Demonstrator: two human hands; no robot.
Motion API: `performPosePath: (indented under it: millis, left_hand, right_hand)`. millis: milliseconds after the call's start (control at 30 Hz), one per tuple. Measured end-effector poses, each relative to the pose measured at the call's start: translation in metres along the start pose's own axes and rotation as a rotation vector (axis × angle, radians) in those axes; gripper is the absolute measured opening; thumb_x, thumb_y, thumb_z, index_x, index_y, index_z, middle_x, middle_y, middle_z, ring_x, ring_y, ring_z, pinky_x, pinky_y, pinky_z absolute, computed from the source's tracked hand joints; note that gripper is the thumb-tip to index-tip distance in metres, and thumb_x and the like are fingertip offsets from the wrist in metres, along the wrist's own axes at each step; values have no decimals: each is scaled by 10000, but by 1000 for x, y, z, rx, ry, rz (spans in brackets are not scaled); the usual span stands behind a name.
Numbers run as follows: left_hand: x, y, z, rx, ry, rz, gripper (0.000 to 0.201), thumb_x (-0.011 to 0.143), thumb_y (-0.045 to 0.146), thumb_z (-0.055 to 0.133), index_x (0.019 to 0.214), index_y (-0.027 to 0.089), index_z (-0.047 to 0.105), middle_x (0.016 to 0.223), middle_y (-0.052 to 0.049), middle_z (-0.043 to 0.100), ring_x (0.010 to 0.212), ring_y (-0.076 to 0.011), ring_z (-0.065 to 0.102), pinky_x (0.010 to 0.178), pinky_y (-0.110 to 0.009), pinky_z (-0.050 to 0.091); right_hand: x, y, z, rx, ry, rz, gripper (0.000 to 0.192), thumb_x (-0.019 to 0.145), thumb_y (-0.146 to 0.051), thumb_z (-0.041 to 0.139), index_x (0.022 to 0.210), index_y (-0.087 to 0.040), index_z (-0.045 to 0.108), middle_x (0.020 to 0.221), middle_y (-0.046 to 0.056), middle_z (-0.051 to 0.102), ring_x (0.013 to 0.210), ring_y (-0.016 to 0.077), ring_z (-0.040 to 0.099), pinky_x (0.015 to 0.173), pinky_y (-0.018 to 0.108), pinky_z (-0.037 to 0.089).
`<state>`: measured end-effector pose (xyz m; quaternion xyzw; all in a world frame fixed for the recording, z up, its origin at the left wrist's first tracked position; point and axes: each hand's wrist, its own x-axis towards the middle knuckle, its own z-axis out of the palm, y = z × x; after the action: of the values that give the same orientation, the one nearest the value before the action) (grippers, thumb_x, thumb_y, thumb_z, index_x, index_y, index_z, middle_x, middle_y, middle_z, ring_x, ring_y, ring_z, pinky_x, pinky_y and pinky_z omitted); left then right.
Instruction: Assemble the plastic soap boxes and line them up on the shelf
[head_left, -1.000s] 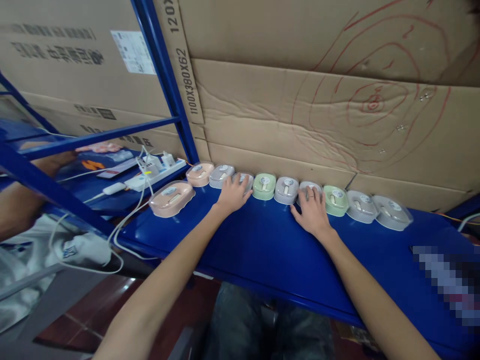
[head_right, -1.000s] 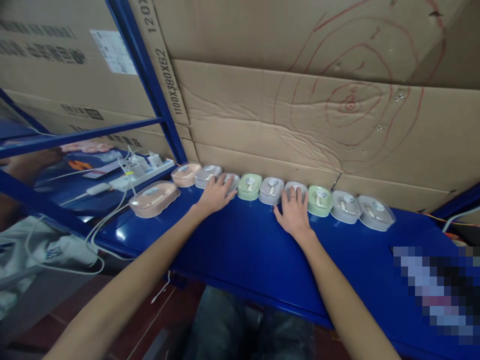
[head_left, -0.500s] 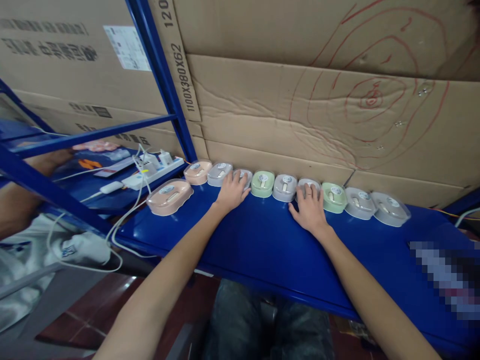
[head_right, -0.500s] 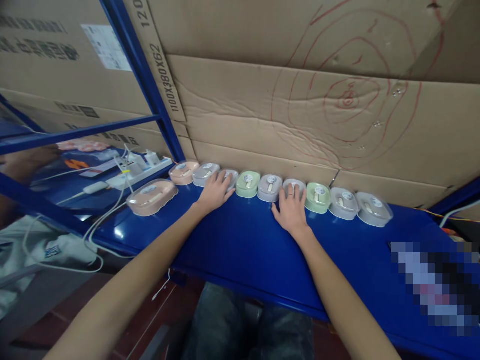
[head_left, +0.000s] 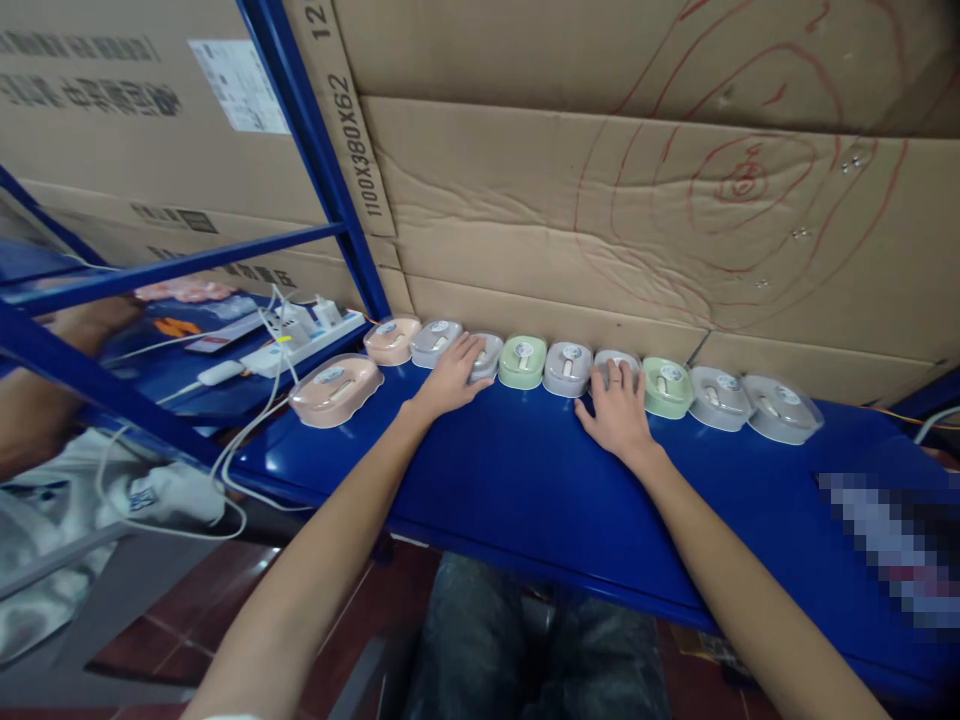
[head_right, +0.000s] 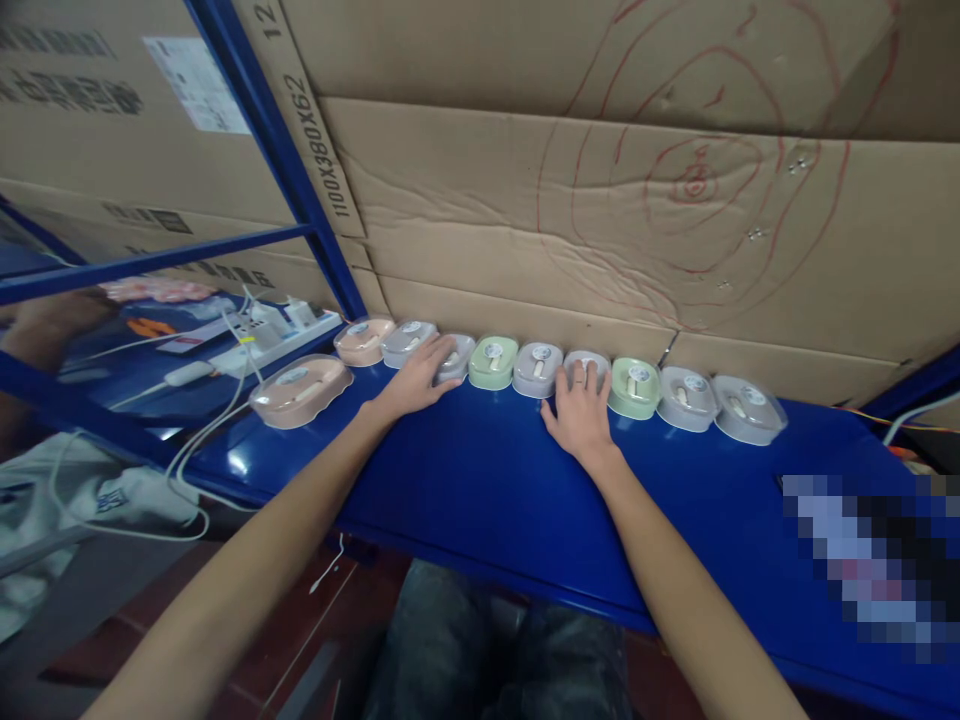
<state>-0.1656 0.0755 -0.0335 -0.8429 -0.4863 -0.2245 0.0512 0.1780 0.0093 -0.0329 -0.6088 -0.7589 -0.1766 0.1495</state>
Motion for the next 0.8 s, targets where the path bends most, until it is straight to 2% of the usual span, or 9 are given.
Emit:
performPosePath:
  millis: [67, 167, 333, 533, 700, 800]
  left_hand:
    - [0, -7, -4, -43, -39, 26, 768, 1038, 468, 592, 1671, 64, 431, 1760, -242, 404, 1697, -400, 261, 1374, -595, 269]
    - [-1, -11, -8, -72, -57, 37, 695, 1055, 427, 545, 1663, 101, 466, 1755, -218, 431, 1688, -373, 303, 1364, -611, 295]
    - [-3, -3, -8, -57, -4, 53, 612, 1080, 384, 480, 1622, 108, 537, 1725, -196, 485, 1663, -337, 365, 1378, -580, 286]
    - [-6, 2, -2, -11, 31, 34, 565, 1102, 331, 439, 1613, 112, 536, 1719, -194, 487, 1677, -330, 324, 1375, -596, 286]
    - [-9, 2, 1, -92, 104, 60, 598, 1063, 452, 578, 1583, 158, 560, 1703, -206, 480, 1629, -377, 397, 1346, -603, 333]
    - [-4, 8, 5, -90, 210, -14, 529, 1017, 500, 664, 1438, 179, 654, 1619, -218, 536, 1558, -406, 467, 1325, -617, 353]
  right_hand:
    - [0, 0, -1, -3, -5, -2, 677, 1058, -465, 481, 1586, -42, 500, 1675, 343, 456, 1570, 548, 362, 1270, 730, 192]
    - [0, -1, -2, -16, -10, -1, 679, 1055, -459, 495, 1586, -37, 499, 1674, 345, 455, 1567, 549, 366, 1267, 727, 204]
    - [0, -1, -2, -28, -8, 3, 675, 1052, -461, 507, 1582, -42, 508, 1665, 345, 462, 1566, 546, 372, 1267, 727, 207]
    - [0, -2, -4, -31, -16, 5, 674, 1056, -454, 524, 1584, -37, 505, 1665, 344, 458, 1569, 540, 364, 1273, 726, 197]
    - [0, -2, -6, -26, -34, 5, 673, 1060, -453, 521, 1588, -37, 502, 1674, 342, 446, 1575, 542, 357, 1273, 728, 198]
    - [0, -2, -7, -27, -34, 5, 677, 1064, -453, 516, 1597, -36, 494, 1673, 344, 446, 1573, 546, 362, 1271, 727, 206]
